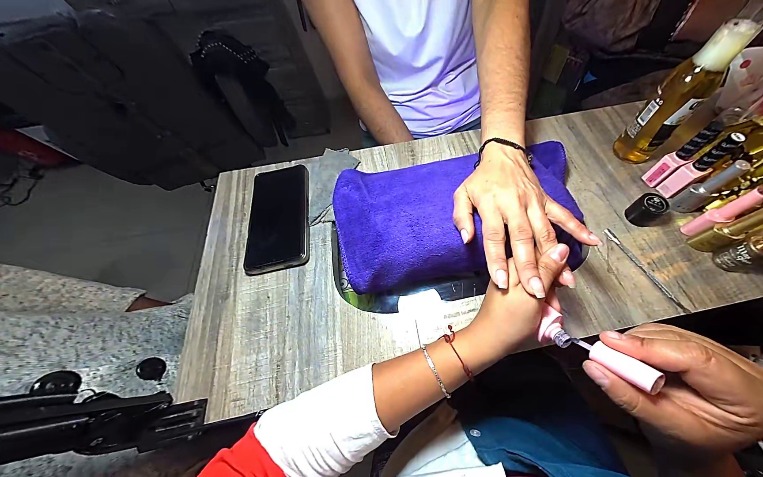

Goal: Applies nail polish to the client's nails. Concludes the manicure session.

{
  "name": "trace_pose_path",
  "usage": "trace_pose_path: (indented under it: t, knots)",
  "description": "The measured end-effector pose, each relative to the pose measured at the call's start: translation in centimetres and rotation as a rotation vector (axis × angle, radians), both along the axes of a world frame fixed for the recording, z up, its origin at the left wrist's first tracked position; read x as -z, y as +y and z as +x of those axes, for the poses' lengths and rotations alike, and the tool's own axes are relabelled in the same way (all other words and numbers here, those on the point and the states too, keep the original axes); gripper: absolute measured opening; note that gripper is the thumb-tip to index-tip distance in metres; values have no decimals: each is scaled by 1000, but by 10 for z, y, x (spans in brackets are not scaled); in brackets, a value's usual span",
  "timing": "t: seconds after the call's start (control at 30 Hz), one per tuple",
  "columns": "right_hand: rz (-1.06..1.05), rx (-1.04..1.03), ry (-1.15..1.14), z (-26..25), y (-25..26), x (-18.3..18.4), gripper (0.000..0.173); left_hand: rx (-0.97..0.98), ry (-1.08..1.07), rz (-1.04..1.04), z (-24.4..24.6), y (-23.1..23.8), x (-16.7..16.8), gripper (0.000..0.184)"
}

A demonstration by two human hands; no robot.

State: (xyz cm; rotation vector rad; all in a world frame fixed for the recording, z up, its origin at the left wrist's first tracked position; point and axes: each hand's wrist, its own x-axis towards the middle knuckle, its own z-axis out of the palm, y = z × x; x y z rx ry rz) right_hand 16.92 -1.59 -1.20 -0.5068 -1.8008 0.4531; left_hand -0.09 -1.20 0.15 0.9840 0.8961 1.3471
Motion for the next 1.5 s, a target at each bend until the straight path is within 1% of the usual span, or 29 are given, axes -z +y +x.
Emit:
trace_pose_path:
  t: [0.2,0.27,0.33,0.43,0.53,0.67,0.8,0.93,1.17,1.37,1.5]
  knots:
    - [-22,-19,3,4,1,1,17,16,4,28,-1,4,3,37]
    - [-67,-53,35,7,-2,0,20,15,3,18,-1,2,1,37]
    - [-165,-114,127,8,-3,-1,22,7,8,19,-1,0,0,36]
    - [-394,-208,322,4,3,-6,22,12,20,19,-3,-1,-2,35]
    - [-475,-203,375,-5,15,-13,28,11,27,8,-5,1,-2,35]
    - [-439,-163,352,-19,27,-13,30,3,84,80,-6,5,1,35]
    - [-398,-181,351,-27,33,-8,32,-4,76,97,-6,7,3,34]
    - [-350,-204,304,-29,33,-8,34,-18,87,117,-6,8,5,34]
    - [-245,-127,201,-30,34,-8,33,-26,84,161,-7,10,8,32]
    - [-233,-119,167,-29,35,-8,28,-32,93,172,-7,11,8,32]
    - [-243,-116,188,-30,35,-9,31,-37,108,176,-7,10,7,33]
